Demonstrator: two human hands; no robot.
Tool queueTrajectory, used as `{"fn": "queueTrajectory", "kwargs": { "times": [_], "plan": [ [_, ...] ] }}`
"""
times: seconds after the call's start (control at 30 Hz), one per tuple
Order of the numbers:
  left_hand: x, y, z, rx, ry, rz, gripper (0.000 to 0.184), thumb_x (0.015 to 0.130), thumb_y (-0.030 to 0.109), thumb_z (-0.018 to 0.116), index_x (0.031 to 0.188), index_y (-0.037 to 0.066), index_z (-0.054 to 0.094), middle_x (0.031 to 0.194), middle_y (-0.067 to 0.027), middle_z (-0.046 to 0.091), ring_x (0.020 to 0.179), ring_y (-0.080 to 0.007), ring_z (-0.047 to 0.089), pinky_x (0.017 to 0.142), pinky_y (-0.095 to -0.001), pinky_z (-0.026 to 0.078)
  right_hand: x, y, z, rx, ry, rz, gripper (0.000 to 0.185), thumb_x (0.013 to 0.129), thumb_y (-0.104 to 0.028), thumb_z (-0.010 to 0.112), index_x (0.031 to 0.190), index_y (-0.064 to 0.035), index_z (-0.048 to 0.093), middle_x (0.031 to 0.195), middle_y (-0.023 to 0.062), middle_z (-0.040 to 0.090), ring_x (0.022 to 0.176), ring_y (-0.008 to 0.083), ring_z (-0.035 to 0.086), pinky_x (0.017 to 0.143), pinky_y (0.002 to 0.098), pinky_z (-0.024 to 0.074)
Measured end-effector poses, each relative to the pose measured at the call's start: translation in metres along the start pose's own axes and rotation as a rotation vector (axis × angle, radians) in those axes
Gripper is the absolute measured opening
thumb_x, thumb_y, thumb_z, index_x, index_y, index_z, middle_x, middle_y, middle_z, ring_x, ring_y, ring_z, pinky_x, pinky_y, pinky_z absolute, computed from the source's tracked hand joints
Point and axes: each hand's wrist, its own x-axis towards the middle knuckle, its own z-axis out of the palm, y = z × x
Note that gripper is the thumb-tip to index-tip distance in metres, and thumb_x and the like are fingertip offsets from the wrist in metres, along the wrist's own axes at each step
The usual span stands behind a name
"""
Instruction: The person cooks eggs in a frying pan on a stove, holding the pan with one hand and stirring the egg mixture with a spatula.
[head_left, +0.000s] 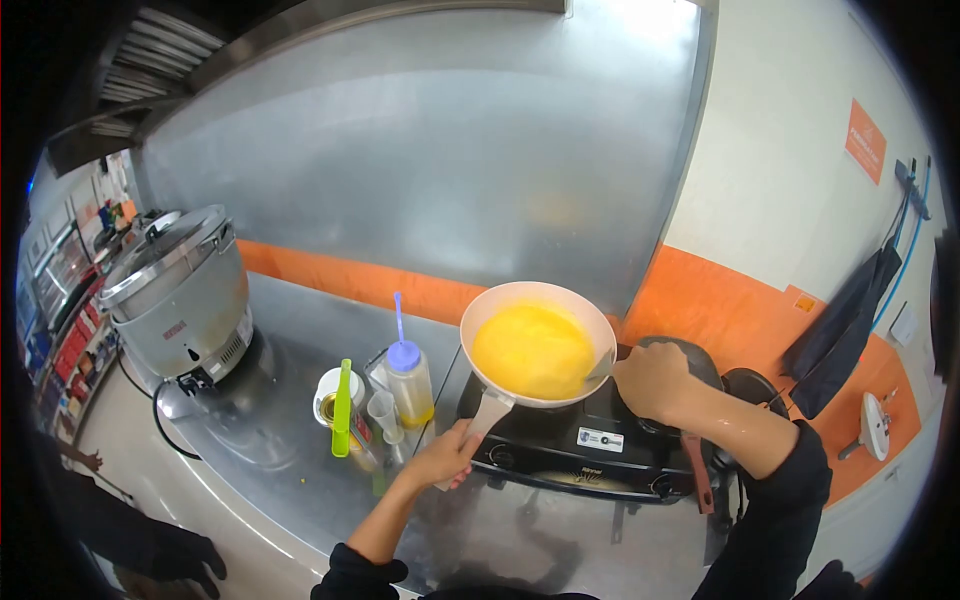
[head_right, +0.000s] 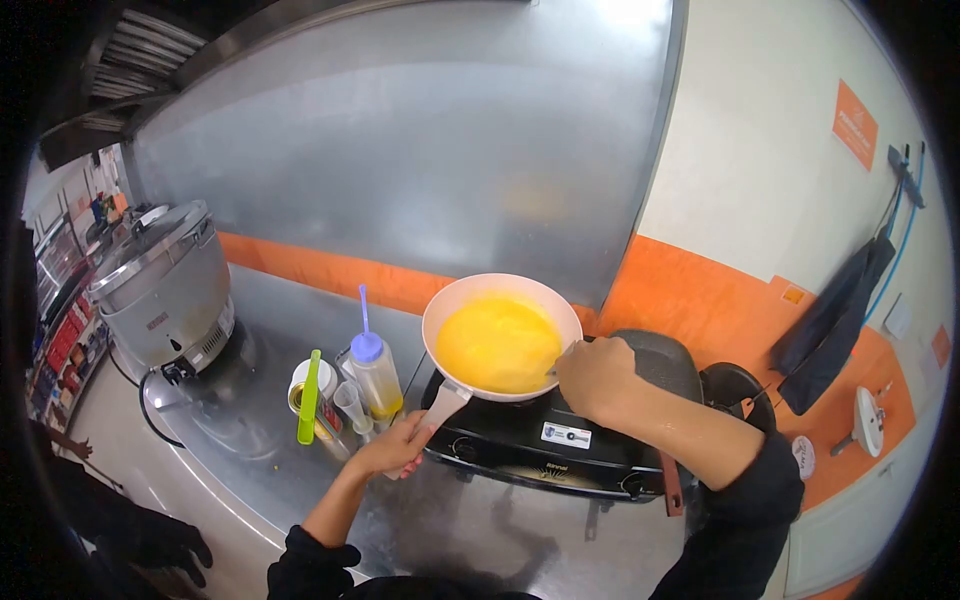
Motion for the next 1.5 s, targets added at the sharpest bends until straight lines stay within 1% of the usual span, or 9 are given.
{"fn": "queueTrajectory", "kwargs": {
  "times": [0.2,0.4,0.5,0.7,0.8,1.0,1.2,1.33,1.5],
  "plan": [
    [-0.003,0.005,-0.001,0.049,0.022,0.031,0.055,0.099,0.032,0.042,0.145,0.012,0.021,0.059,-0.0026,0.045,0.043,-0.0110,0.044,0.040,-0.0265,0.040,0.063,0.010,0.088,-0.076,0.077,0.124,0.016,0.080,-0.014,0.058,0.088,-0.0077,0.069,0.077,0.0093,0.068,0.071,0.0245,0.068,0.059,0.0363,0.0519],
    [-0.004,0.014,-0.009,0.222,-0.014,-0.002,0.056,0.099,0.034,0.040,0.146,0.015,0.017,0.058,-0.0039,0.047,0.043,-0.0132,0.047,0.042,-0.0276,0.043,0.113,0.036,0.124,-0.113,0.326,0.198,0.032,0.086,-0.017,0.053,0.115,-0.0163,0.063,0.094,0.0053,0.064,0.071,0.0217,0.066,0.059,0.0327,0.0516],
    [-0.004,0.019,-0.010,0.249,-0.052,-0.013,0.056,0.099,0.036,0.039,0.146,0.016,0.015,0.058,-0.0041,0.048,0.043,-0.0137,0.048,0.043,-0.0282,0.044,0.144,0.058,0.128,-0.135,0.490,0.079,0.041,0.085,-0.017,0.052,0.123,-0.0303,0.059,0.094,0.0040,0.064,0.074,0.0226,0.066,0.060,0.0358,0.0504],
    [-0.002,0.017,-0.007,0.235,-0.045,-0.057,0.054,0.099,0.036,0.040,0.144,0.016,0.019,0.060,-0.0053,0.051,0.046,-0.0148,0.051,0.044,-0.0287,0.047,0.161,0.073,0.089,-0.087,0.724,-0.349,0.034,0.086,-0.015,0.051,0.111,-0.0331,0.067,0.091,0.0044,0.064,0.074,0.0231,0.066,0.059,0.0366,0.0491],
    [-0.004,0.016,-0.010,0.147,-0.062,-0.047,0.052,0.098,0.035,0.041,0.143,0.016,0.022,0.064,-0.0046,0.051,0.048,-0.0137,0.051,0.045,-0.0277,0.047,0.116,0.058,0.050,-0.069,0.474,-0.176,0.032,0.085,-0.016,0.053,0.108,-0.0308,0.068,0.088,0.0049,0.064,0.073,0.0224,0.065,0.057,0.0367,0.0483],
    [0.001,0.001,-0.011,-0.162,-0.111,-0.054,0.051,0.098,0.032,0.046,0.142,0.014,0.027,0.072,-0.0021,0.051,0.055,-0.0102,0.052,0.050,-0.0255,0.049,0.034,0.059,0.019,-0.155,0.496,-0.042,0.014,0.080,-0.017,0.058,0.083,-0.0188,0.072,0.067,0.0041,0.063,0.064,0.0238,0.065,0.053,0.0350,0.0463],
    [0.000,-0.001,-0.012,-0.266,-0.042,-0.010,0.054,0.097,0.030,0.049,0.142,0.009,0.028,0.082,-0.0050,0.056,0.063,-0.0118,0.056,0.056,-0.0262,0.051,0.043,0.054,0.045,-0.172,0.283,0.114,0.014,0.077,-0.014,0.058,0.071,-0.0149,0.070,0.070,0.0078,0.067,0.064,0.0233,0.067,0.055,0.0362,0.0483],
    [-0.009,-0.004,-0.016,-0.085,0.241,0.070,0.052,0.097,0.029,0.050,0.140,0.006,0.033,0.091,-0.0075,0.060,0.089,-0.0145,0.059,0.078,-0.0269,0.049,0.067,0.066,0.071,-0.067,0.335,0.108,0.014,0.078,-0.015,0.058,0.079,-0.0139,0.072,0.075,0.0104,0.068,0.072,0.0257,0.067,0.061,0.0393,0.0506],
    [-0.035,-0.058,-0.012,-0.223,0.508,0.325,0.050,0.093,0.026,0.058,0.135,0.004,0.040,0.095,-0.0094,0.060,0.090,-0.0152,0.058,0.079,-0.0270,0.047,0.048,0.081,0.039,0.326,0.375,0.032,0.022,0.084,-0.021,0.060,0.102,-0.0170,0.072,0.085,0.0123,0.068,0.081,0.0292,0.065,0.066,0.0380,0.0499]
  ]
}}
